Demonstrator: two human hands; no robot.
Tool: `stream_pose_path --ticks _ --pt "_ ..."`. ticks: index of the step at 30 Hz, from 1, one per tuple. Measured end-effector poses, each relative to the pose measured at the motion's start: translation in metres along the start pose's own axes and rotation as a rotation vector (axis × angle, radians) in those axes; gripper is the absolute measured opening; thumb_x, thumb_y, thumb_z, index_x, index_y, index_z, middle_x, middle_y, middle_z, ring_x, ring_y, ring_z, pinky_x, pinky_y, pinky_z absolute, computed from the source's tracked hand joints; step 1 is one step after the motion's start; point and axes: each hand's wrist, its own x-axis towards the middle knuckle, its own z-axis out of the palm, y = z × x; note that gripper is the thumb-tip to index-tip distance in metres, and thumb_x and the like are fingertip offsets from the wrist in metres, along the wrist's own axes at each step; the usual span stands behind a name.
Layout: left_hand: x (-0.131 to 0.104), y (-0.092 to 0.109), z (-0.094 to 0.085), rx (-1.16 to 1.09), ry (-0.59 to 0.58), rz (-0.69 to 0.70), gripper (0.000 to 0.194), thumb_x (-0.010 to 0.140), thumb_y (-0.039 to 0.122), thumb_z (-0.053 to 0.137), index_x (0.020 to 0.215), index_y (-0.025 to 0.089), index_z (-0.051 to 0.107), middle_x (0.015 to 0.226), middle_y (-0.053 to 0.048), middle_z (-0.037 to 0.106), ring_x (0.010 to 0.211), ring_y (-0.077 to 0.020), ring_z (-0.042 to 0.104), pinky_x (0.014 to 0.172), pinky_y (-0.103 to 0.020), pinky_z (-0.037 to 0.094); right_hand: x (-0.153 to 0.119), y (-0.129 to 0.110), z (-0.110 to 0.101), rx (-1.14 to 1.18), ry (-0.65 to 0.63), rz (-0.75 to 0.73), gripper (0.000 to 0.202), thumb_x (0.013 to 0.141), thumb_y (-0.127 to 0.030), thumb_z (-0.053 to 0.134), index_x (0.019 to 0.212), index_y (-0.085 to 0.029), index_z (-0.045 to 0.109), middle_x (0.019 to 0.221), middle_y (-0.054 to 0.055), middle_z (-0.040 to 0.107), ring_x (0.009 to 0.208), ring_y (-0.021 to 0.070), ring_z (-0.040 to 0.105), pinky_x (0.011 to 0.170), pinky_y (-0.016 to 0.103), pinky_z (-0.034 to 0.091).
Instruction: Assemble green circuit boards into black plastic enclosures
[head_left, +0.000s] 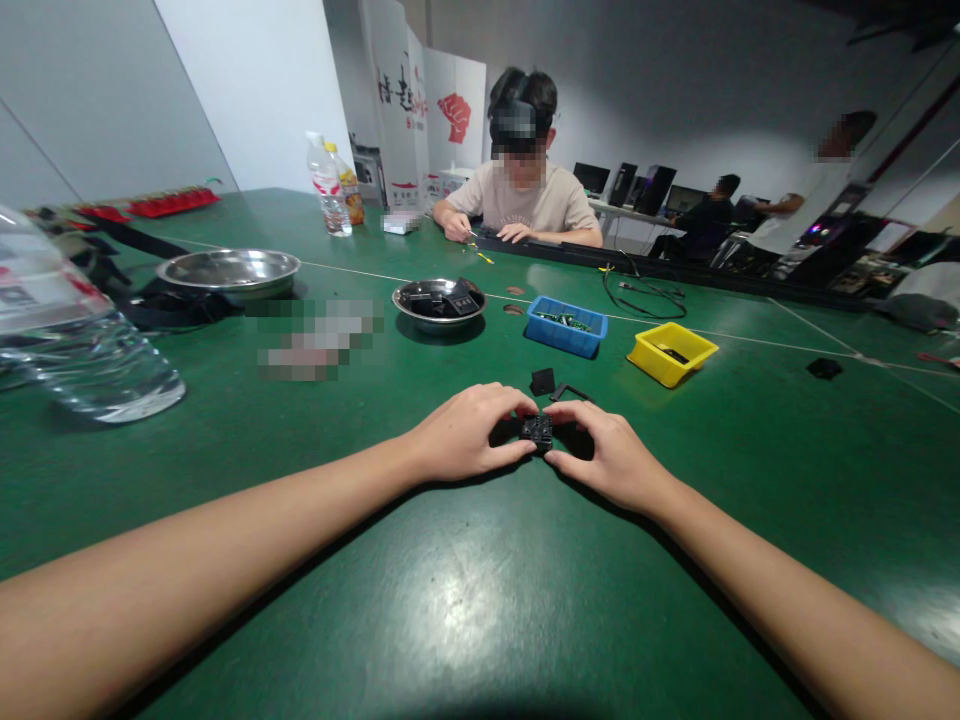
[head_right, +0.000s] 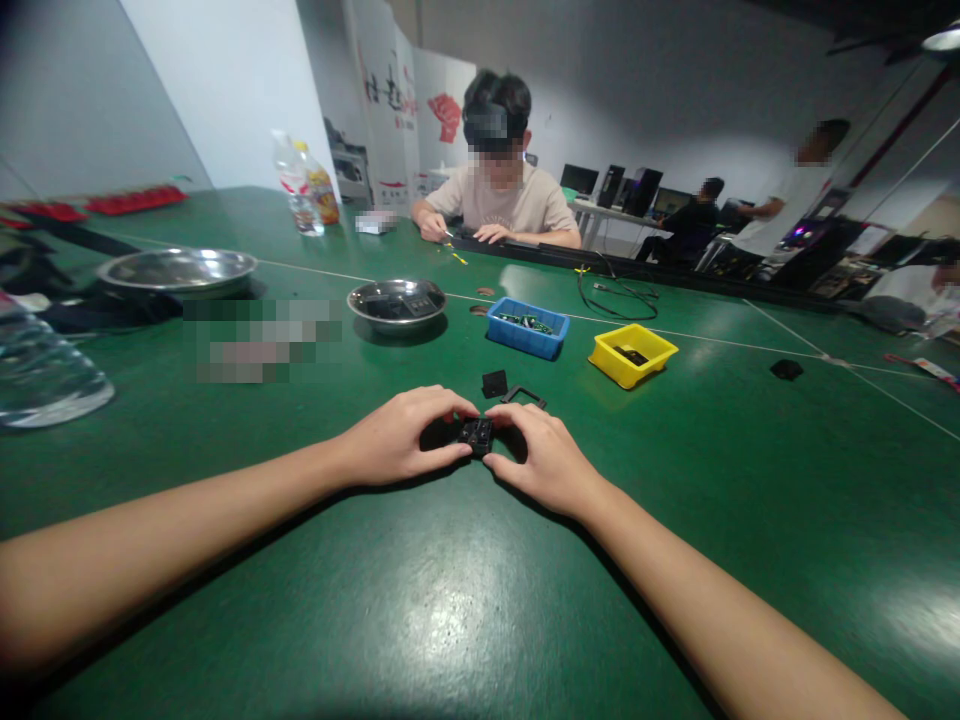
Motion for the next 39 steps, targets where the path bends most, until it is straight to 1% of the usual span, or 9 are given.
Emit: stream_pose_path --ticks 4,8,14,17,20,24,29,32,39 --pt "0.001 0.000 -0.001 -0.003 -0.042 0.067 0.034 0.088 0.033 0.065 0.119 0.019 0.062 0.109 -0.008 0.070 0.100 -0.0222 0.065 0.089 -0.034 0.048 0.001 0.002 0.002 -0.089 -0.004 -0.014 0.031 0.081 -0.025 0.072 0.110 -0.019 0.063 0.118 0.011 0.069 0.113 0.0266 0.062 0.100 0.046 0.047" --pt "0.002 0.001 -0.001 -0.008 -0.067 0.061 0.027 0.087 0.032 0.066 0.110 0.019 0.064 0.106 -0.007 0.070 0.098 -0.0217 0.064 0.085 -0.032 0.048 0.001 0.000 0.002 -0.057 -0.013 -0.013 0.026 0.079 -0.024 0.072 0.102 -0.019 0.063 0.115 0.010 0.070 0.111 0.0269 0.062 0.098 0.047 0.047" --pt "0.001 0.001 0.000 -0.027 -0.023 0.009 0.029 0.083 0.029 0.068 0.108 0.019 0.058 0.099 -0.005 0.068 0.090 -0.0199 0.064 0.079 -0.030 0.049 -0.001 -0.007 0.004 0.265 0.012 0.106 0.031 0.079 -0.019 0.068 0.109 -0.021 0.062 0.100 0.004 0.074 0.092 0.0199 0.071 0.085 0.035 0.053" --pt "0.000 0.001 0.001 -0.028 -0.002 0.002 0.030 0.083 0.029 0.068 0.109 0.019 0.056 0.098 -0.005 0.068 0.088 -0.0199 0.065 0.078 -0.030 0.049 -0.003 -0.010 0.009 0.453 0.046 0.140 0.034 0.081 -0.016 0.066 0.114 -0.021 0.060 0.099 0.004 0.075 0.092 0.0192 0.072 0.079 0.032 0.055" --pt "-0.001 0.001 0.001 -0.030 0.019 0.001 0.031 0.082 0.029 0.068 0.110 0.020 0.056 0.100 -0.005 0.068 0.090 -0.0202 0.065 0.080 -0.031 0.049 -0.007 -0.016 0.012 0.519 0.099 0.113 0.037 0.081 -0.015 0.065 0.117 -0.021 0.059 0.103 0.005 0.075 0.097 0.0196 0.073 0.082 0.032 0.056" --pt "0.000 0.002 0.001 -0.053 0.032 -0.003 0.028 0.081 0.024 0.068 0.107 0.020 0.058 0.101 -0.004 0.068 0.093 -0.0196 0.065 0.084 -0.031 0.050 -0.010 -0.026 0.010 0.353 0.131 -0.022 0.033 0.083 -0.013 0.064 0.115 -0.023 0.063 0.107 0.005 0.075 0.099 0.0188 0.071 0.085 0.033 0.056" --pt "0.000 0.002 -0.001 -0.123 0.044 0.025 0.031 0.084 0.034 0.072 0.107 0.018 0.060 0.104 -0.006 0.069 0.094 -0.0197 0.066 0.083 -0.030 0.051 -0.010 -0.029 0.004 0.124 0.188 -0.192 0.024 0.087 -0.014 0.060 0.109 -0.024 0.066 0.105 0.006 0.072 0.097 0.0197 0.068 0.085 0.035 0.056" --pt "0.000 0.001 0.000 -0.150 0.056 0.051 0.035 0.083 0.037 0.075 0.108 0.018 0.061 0.104 -0.007 0.070 0.095 -0.0197 0.067 0.083 -0.029 0.050 -0.009 -0.025 0.004 0.042 0.204 -0.213 0.027 0.088 -0.016 0.060 0.114 -0.023 0.066 0.105 0.008 0.067 0.098 0.0203 0.066 0.087 0.036 0.055" --pt "-0.002 0.002 0.000 -0.138 0.102 0.117 0.036 0.082 0.038 0.077 0.107 0.017 0.061 0.100 -0.006 0.071 0.092 -0.0183 0.067 0.081 -0.028 0.050 -0.009 -0.021 0.005 -0.070 0.093 -0.236 0.038 0.089 -0.018 0.060 0.127 -0.022 0.061 0.111 0.011 0.061 0.102 0.0225 0.063 0.089 0.038 0.055"
